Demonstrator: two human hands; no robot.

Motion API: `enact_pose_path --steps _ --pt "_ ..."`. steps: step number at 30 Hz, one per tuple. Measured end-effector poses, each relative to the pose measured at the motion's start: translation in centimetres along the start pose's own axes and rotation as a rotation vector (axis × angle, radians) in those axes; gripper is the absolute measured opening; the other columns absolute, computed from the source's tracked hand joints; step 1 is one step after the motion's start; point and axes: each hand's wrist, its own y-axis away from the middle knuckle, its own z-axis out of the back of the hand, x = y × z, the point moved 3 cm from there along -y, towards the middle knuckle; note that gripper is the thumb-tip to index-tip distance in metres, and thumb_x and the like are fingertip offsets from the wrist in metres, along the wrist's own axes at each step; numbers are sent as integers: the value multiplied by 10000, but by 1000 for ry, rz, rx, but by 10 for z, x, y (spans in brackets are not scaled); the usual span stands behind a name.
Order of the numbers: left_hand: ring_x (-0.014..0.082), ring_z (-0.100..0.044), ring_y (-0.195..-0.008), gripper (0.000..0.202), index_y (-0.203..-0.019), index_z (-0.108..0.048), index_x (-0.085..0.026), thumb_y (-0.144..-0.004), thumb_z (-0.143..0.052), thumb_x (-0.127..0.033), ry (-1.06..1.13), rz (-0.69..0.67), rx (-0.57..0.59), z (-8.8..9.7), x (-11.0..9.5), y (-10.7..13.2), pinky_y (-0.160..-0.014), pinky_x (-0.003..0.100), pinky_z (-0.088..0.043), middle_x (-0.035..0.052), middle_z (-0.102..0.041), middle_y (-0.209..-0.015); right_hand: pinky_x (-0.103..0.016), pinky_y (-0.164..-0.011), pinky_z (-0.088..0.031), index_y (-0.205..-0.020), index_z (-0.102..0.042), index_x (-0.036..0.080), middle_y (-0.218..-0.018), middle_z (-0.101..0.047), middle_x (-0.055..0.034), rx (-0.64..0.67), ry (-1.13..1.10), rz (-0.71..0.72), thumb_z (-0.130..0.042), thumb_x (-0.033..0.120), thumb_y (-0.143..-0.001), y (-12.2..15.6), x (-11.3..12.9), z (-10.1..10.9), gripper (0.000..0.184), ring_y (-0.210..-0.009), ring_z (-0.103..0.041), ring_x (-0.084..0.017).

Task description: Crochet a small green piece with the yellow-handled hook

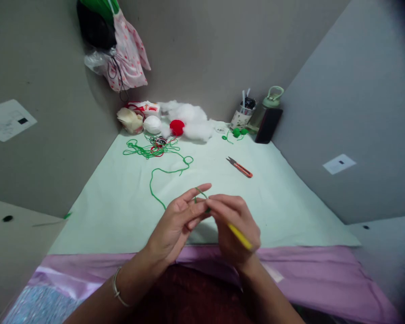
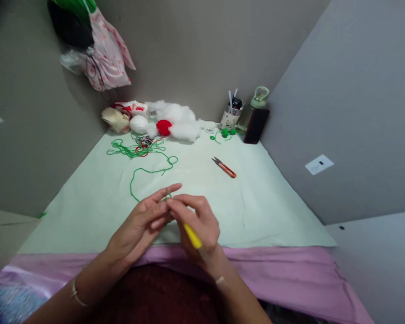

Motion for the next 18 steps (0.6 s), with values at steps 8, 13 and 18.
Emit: enact_pose_path --steps 8,13,18 --pt "91 -554 -777 528 -1287 -747 -248 -778 -880 -206 -62 -174 -96 -1 -1 -1 -787 202 -466 -26 -647 -850 -364 -702 -576 -1051 -809 317 -944 -730 -49 -50 -165 -196 -659 172 -974 -3 -8 -7 223 -827 -684 -200" --pt "46 -462 -618 407 -1178 -797 -165 -787 -878 -238 94 50 12 2 1 -3 -900 284 -521 -36 -592 -777 -369 -734 -567 -1096 -803 315 -943 -739 -49 -92 -122 -124 -647 124 -967 -1 -7 -3 278 -855 -680 -202" --pt "102 -572 -818 428 -1189 -802 -257 -772 -885 -205 -62 -126 -56 4 -6 0 -885 242 -480 -24 -635 -861 -329 -664 -530 -987 -799 288 -860 -716 -23 -71 -466 -322 -631 200 -999 -12 -11 -4 190 -755 -636 -168"
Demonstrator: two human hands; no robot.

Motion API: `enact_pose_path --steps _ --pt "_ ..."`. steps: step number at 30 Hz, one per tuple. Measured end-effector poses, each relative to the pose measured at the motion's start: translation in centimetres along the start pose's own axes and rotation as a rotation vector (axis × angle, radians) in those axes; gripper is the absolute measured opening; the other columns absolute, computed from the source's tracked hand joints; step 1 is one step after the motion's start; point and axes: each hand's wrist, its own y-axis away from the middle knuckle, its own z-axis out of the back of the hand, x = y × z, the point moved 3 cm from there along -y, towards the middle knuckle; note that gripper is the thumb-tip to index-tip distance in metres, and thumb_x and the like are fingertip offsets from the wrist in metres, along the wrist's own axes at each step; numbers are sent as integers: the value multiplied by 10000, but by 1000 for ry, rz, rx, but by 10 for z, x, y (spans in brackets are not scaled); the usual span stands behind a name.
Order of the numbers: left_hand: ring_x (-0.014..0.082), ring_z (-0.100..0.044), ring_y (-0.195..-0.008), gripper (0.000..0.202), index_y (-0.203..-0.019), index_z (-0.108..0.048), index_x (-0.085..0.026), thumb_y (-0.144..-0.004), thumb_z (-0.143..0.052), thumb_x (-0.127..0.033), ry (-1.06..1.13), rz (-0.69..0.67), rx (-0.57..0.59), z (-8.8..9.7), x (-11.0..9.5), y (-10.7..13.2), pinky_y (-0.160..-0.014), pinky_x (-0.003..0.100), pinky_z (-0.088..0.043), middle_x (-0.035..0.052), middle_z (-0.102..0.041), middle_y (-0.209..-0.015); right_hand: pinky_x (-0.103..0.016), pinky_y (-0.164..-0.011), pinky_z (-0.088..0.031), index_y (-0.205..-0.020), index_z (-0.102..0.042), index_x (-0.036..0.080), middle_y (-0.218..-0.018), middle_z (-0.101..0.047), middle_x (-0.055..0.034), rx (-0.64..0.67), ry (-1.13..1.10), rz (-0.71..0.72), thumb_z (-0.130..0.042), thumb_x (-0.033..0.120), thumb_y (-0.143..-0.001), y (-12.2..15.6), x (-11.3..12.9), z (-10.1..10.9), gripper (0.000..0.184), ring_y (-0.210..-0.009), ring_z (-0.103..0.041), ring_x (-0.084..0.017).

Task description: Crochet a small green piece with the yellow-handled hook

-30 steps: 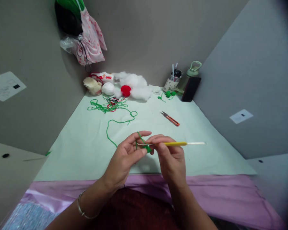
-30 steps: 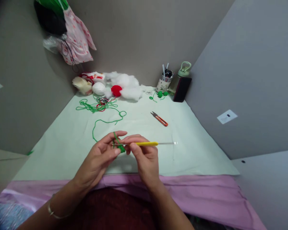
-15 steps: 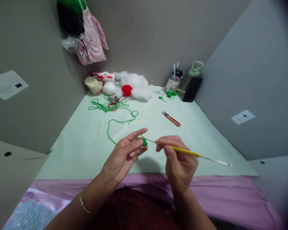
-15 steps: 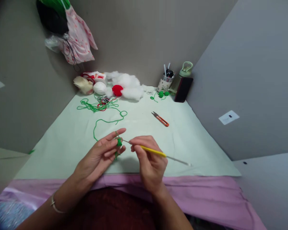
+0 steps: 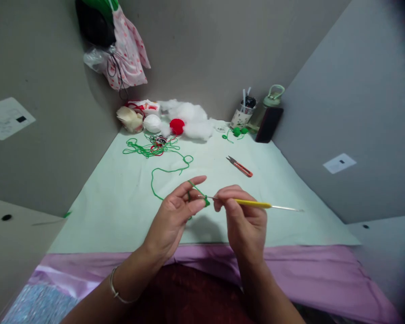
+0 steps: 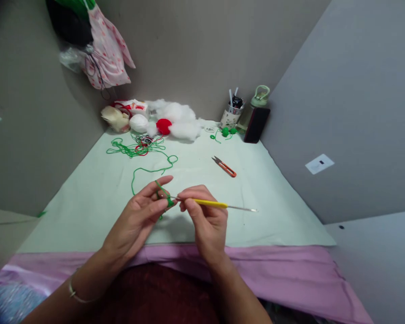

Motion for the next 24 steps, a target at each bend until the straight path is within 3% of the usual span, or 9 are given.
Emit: enact_pose_path --steps 3,7,11,20,24 --pt "124 -585 -870 437 -1234 -785 -292 -809 -869 -230 -99 -41 37 -3 2 3 -871 242 -461 -19 -663 -881 -343 -729 -553 -993 -813 290 -943 -761 -40 50 -3 -28 -653 203 -988 0 -3 -3 182 -873 -672 -190" --pt "151 -600 -947 421 -1272 -768 -302 -858 -831 -258 -164 -60 62 -1 3 5 -921 268 -453 4 -694 -969 -310 -711 -545 -990 -808 278 -914 -762 -18 6 -112 -138 -652 223 -999 1 -9 1 166 -757 -654 -144" --pt "128 -560 -904 397 -1250 -778 -307 -861 -824 -249 -185 -66 48 2 1 5 -875 239 -448 -3 -660 -957 -292 -704 -556 -961 -796 245 -902 -775 -26 8 -234 -210 -653 291 -1010 -2 -9 4 158 -723 -670 -132" --pt "127 -547 -888 349 -1182 -807 -299 -837 -830 -250 -211 -71 43 0 -8 6 -857 238 -437 -2 -638 -917 -307 -750 -569 -990 -767 231 -946 -789 -38 71 -190 -179 -594 292 -1046 -1 -3 9 192 -768 -703 -144" --pt "127 -520 -839 331 -1182 -809 -258 -851 -803 -271 -191 -48 44 -2 -10 5 -779 234 -427 9 -636 -907 -290 -728 -573 -972 -765 232 -928 -791 -28 68 -208 -190 -590 289 -1049 -4 -4 9 200 -736 -705 -130"
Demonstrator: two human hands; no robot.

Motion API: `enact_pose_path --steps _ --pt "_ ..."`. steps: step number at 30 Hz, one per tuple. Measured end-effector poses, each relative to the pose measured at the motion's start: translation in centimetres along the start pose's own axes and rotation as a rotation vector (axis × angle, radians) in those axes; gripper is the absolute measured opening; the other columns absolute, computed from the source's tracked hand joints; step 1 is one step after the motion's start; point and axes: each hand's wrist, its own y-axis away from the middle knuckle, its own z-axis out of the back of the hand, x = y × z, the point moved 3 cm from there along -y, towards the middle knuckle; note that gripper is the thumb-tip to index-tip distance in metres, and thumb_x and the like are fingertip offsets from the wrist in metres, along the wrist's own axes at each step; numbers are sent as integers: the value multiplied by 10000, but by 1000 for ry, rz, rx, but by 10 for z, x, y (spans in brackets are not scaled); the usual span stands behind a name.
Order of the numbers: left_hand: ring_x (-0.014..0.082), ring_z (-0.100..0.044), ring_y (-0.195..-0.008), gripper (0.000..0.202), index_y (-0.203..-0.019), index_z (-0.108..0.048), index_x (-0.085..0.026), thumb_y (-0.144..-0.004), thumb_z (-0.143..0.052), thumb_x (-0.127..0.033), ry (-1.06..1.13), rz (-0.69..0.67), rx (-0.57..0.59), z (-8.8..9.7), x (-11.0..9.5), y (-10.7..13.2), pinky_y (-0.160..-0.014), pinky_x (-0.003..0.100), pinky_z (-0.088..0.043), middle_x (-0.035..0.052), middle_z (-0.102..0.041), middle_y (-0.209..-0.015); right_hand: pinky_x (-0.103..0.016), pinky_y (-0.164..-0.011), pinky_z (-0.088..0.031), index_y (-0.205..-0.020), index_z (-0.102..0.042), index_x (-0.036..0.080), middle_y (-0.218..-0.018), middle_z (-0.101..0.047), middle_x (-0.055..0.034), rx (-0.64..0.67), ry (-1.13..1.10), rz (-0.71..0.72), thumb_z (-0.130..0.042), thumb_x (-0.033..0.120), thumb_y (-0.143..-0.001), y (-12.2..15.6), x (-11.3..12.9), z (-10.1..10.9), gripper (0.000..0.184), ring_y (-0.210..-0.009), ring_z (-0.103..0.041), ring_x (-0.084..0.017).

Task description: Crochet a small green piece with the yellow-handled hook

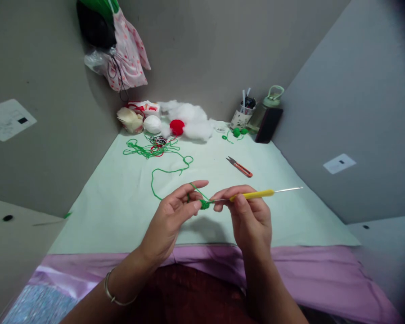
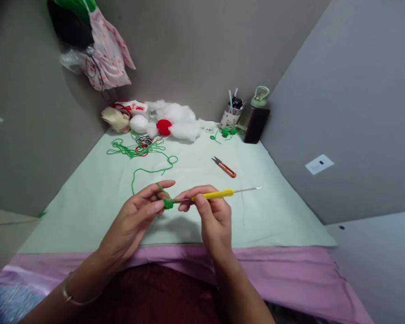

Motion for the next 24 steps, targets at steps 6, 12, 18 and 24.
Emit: enact_pose_path --steps 6,12,18,24 --pt "89 -517 -697 342 -1206 -784 -218 -872 -788 -290 68 54 45 1 3 -3 -745 250 -421 2 -642 -883 -272 -698 -572 -945 -753 211 -907 -790 -38 -20 -79 -46 -597 303 -1042 -4 -7 -1 205 -707 -700 -121" --pt "88 -570 -672 367 -1218 -761 -201 -869 -801 -308 82 60 61 -1 4 -4 -751 263 -437 1 -658 -859 -263 -683 -570 -936 -747 209 -890 -788 -40 -53 -124 -87 -615 313 -1031 -4 -10 0 194 -683 -690 -117" --pt "83 -569 -676 410 -1213 -767 -210 -814 -845 -263 29 22 26 -1 4 -4 -719 252 -453 -6 -633 -875 -267 -691 -562 -942 -742 210 -898 -791 -43 -45 -130 -83 -602 310 -1038 -4 -8 -3 197 -693 -691 -118" --pt "80 -522 -671 392 -1187 -788 -209 -802 -838 -263 22 -4 15 -1 2 -2 -659 231 -457 1 -610 -880 -296 -706 -566 -944 -738 217 -905 -783 -39 0 -76 -46 -591 309 -1046 -3 -6 -2 202 -707 -695 -131"
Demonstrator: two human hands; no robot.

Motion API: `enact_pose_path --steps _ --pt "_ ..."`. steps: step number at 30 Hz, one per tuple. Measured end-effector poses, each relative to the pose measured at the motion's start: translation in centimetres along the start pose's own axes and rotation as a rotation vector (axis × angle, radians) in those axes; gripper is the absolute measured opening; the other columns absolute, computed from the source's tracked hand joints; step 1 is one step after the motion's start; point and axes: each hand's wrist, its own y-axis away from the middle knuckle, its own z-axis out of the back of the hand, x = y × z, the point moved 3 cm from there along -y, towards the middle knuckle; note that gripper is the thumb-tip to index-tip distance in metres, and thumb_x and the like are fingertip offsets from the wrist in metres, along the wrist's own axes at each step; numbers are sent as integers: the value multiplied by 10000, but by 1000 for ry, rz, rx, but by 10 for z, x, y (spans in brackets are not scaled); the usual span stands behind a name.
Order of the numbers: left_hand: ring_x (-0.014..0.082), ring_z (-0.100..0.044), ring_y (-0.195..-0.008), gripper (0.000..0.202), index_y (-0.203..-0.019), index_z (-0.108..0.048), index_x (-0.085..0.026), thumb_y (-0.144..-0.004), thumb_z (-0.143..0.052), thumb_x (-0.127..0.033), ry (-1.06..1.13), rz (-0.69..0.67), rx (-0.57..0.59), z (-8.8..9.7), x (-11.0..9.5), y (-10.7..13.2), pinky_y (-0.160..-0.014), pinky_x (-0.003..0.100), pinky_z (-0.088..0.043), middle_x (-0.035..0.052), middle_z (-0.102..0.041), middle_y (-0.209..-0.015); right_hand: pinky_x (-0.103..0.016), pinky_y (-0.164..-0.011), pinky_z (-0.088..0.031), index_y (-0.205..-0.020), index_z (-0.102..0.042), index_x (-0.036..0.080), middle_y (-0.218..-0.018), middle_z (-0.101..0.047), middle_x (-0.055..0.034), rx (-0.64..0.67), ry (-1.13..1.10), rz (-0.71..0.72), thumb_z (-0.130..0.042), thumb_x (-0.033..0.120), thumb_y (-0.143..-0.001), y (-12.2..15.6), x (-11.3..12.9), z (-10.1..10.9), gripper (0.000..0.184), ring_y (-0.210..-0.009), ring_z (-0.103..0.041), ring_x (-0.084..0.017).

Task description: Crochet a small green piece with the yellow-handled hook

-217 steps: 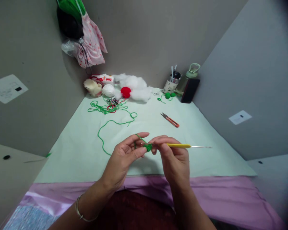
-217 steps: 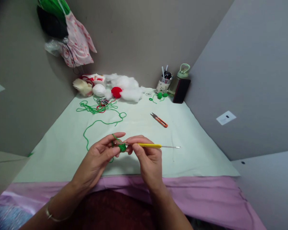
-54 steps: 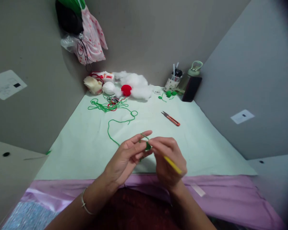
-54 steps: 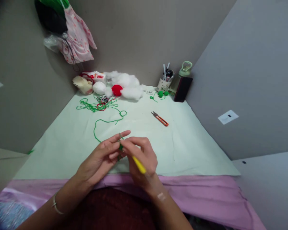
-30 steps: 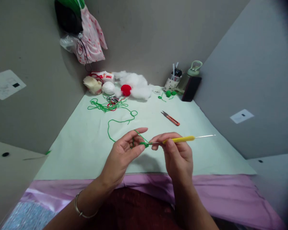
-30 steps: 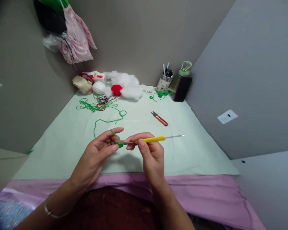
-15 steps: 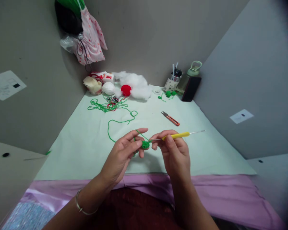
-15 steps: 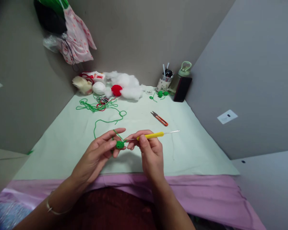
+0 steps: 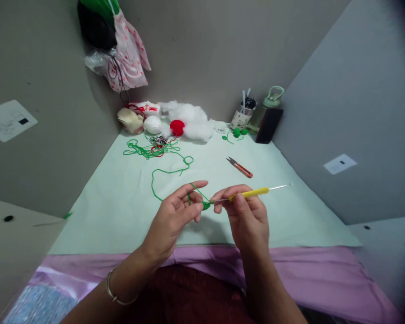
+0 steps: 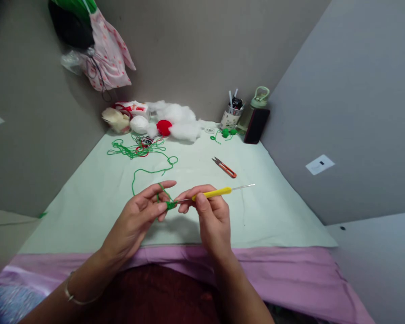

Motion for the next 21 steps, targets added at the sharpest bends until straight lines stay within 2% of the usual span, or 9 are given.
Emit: enact_pose_path --steps 7,13,15,18,21 --pt "100 -519 -756 372 -1225 -773 -256 -854 -790 -235 -110 -50 -15 3 2 1 -682 203 -460 -5 -610 -882 -326 -747 -561 -1040 -741 242 -974 -765 -34 57 280 181 -528 205 -1063 9 9 1 217 -784 -688 -144" --pt "123 -548 -785 353 -1227 -765 -249 -875 -787 -242 -268 -100 -67 4 0 4 -738 238 -477 3 -638 -888 -365 -779 -575 -1074 -715 255 -970 -751 -46 132 463 302 -493 125 -1045 12 18 -3 259 -885 -709 -186" --pt "132 -556 -783 343 -1216 -766 -241 -874 -795 -256 -298 -134 -107 3 1 5 -744 249 -485 7 -652 -883 -375 -790 -587 -1109 -711 262 -983 -760 -54 155 564 402 -506 102 -1027 13 18 -5 272 -917 -718 -200" --pt "124 -557 -753 425 -1231 -754 -238 -818 -848 -231 -245 -142 -148 2 3 5 -680 229 -478 2 -668 -876 -368 -777 -605 -1196 -714 268 -1046 -774 -75 161 776 579 -567 76 -985 19 12 -8 321 -928 -731 -214" --pt "63 -477 -619 544 -1293 -724 -236 -775 -889 -234 -36 -24 -86 -1 5 2 -521 170 -375 -23 -643 -843 -350 -807 -613 -1292 -718 292 -1140 -769 -86 130 974 725 -662 38 -922 28 4 -10 453 -992 -738 -225"
